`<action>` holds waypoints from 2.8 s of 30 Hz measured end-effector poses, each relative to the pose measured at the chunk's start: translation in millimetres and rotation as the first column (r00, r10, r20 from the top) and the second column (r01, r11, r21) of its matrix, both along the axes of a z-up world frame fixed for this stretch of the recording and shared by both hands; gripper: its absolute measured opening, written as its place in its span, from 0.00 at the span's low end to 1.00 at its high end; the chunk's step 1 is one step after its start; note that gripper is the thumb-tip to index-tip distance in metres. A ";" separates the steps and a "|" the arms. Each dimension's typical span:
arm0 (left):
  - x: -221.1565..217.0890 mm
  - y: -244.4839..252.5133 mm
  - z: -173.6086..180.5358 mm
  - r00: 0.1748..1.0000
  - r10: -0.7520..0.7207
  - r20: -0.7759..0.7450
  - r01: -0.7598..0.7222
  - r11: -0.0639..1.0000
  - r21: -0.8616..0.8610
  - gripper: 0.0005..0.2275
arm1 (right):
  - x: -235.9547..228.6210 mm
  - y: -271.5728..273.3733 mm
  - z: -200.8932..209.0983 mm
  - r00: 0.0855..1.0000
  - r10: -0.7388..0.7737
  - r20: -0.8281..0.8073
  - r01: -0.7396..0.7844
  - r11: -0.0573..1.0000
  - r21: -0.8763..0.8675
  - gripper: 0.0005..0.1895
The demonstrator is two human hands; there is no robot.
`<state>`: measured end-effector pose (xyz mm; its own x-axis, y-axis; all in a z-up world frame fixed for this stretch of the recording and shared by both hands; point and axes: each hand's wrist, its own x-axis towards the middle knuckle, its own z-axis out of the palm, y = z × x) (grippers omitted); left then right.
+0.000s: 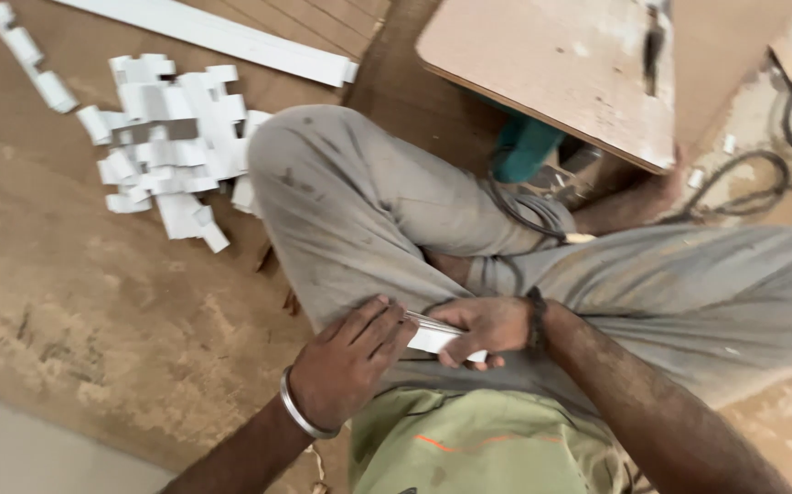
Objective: The recorder uses a small tile saw to cut various pieces of tile or laminate material.
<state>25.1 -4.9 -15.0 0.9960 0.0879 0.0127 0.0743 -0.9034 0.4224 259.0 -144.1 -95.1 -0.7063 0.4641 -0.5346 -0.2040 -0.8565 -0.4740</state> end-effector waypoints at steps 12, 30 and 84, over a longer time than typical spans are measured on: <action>-4.3 26.1 17.1 0.995 0.089 -0.032 -0.089 0.996 0.005 0.32 | -0.6 3.9 -2.8 0.999 -0.017 -0.032 0.016 1.000 -0.022 0.27; 27.7 14.6 12.9 0.992 -0.122 -0.022 0.124 0.983 0.133 0.17 | -10.7 -20.2 -2.3 0.918 -0.197 0.344 -0.053 0.799 0.599 0.28; 115.6 -113.8 -84.1 0.965 -0.169 -0.199 0.185 0.981 0.060 0.03 | -29.0 -154.3 6.2 -0.079 -0.339 0.937 0.603 0.733 0.316 0.24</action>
